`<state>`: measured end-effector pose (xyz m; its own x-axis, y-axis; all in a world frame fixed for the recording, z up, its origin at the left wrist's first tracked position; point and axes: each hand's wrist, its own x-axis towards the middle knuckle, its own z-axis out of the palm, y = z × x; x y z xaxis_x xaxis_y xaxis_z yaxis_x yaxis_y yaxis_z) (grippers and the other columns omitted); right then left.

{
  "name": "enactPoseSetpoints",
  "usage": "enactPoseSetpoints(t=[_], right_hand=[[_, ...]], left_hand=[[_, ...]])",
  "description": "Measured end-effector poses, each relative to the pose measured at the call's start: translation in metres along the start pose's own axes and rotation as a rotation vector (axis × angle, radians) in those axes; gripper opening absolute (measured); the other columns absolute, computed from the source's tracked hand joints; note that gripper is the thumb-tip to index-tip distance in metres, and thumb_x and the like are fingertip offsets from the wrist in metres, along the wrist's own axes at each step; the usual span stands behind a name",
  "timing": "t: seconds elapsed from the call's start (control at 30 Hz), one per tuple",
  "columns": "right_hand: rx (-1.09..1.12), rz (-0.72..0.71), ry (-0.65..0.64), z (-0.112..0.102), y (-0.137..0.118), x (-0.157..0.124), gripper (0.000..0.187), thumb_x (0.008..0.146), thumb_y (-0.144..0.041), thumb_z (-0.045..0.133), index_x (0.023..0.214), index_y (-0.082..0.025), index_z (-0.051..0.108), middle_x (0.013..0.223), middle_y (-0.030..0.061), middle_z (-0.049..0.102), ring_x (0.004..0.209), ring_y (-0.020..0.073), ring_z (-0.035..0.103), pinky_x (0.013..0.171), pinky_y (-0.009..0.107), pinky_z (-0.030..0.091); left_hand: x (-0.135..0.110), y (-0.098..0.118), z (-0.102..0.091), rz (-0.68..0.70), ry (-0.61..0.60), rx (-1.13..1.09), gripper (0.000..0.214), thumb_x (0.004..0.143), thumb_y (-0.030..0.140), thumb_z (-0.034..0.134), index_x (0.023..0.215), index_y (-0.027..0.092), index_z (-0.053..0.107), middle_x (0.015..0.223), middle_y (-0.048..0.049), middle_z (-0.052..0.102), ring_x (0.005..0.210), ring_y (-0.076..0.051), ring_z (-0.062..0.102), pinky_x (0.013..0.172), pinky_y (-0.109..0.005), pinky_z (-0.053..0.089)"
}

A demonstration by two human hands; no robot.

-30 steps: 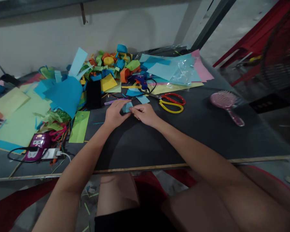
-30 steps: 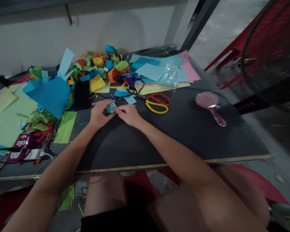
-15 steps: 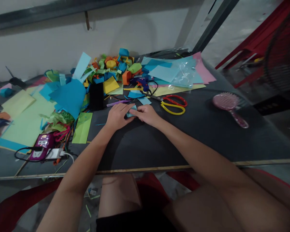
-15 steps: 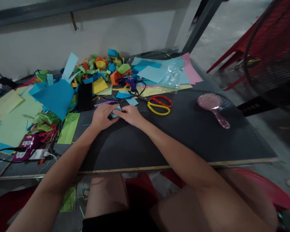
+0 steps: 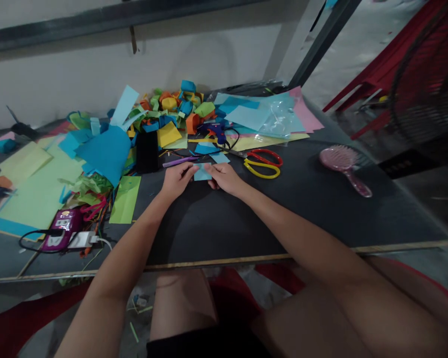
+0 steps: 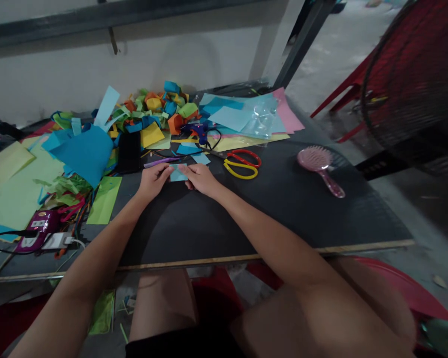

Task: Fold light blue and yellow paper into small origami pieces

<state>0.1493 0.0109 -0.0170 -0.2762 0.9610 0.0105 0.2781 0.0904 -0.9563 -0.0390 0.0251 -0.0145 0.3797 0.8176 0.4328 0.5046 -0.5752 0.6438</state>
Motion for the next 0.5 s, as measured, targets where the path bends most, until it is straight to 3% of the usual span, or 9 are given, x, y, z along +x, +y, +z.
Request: enactPoseSetpoints(t=[0.07, 0.33, 0.5], right_hand=[[0.035, 0.035, -0.011, -0.0002, 0.0016, 0.0005, 0.074, 0.074, -0.088, 0.045, 0.048, -0.019, 0.05, 0.042, 0.0012, 0.052, 0.038, 0.0077, 0.043, 0.045, 0.023, 0.036], [0.187, 0.062, -0.082, 0.002, 0.0074, 0.0076, 0.055, 0.073, -0.071, 0.063, 0.073, -0.016, 0.068, 0.056, 0.0013, 0.061, 0.044, 0.0085, 0.05, 0.039, 0.021, 0.035], [0.122, -0.014, -0.109, -0.0004, 0.0056, 0.0055, 0.044, 0.077, -0.058, 0.065, 0.075, -0.015, 0.072, 0.062, 0.0038, 0.067, 0.047, 0.0084, 0.051, 0.041, 0.021, 0.037]], left_hand=[[0.0008, -0.0005, 0.0008, -0.003, 0.009, -0.01, 0.049, 0.096, 0.052, 0.047, 0.064, 0.017, 0.059, 0.054, 0.0019, 0.055, 0.05, -0.01, 0.048, 0.053, -0.023, 0.034], [0.0003, -0.0035, 0.0, -0.098, 0.164, -0.043, 0.037, 0.094, 0.044, 0.052, 0.067, 0.018, 0.058, 0.052, 0.0035, 0.056, 0.049, -0.009, 0.049, 0.053, -0.022, 0.036], [0.0009, -0.0072, -0.0009, -0.133, 0.112, -0.157, 0.036, 0.091, 0.045, 0.054, 0.067, 0.018, 0.055, 0.048, 0.0045, 0.053, 0.044, -0.009, 0.05, 0.05, -0.022, 0.036]])
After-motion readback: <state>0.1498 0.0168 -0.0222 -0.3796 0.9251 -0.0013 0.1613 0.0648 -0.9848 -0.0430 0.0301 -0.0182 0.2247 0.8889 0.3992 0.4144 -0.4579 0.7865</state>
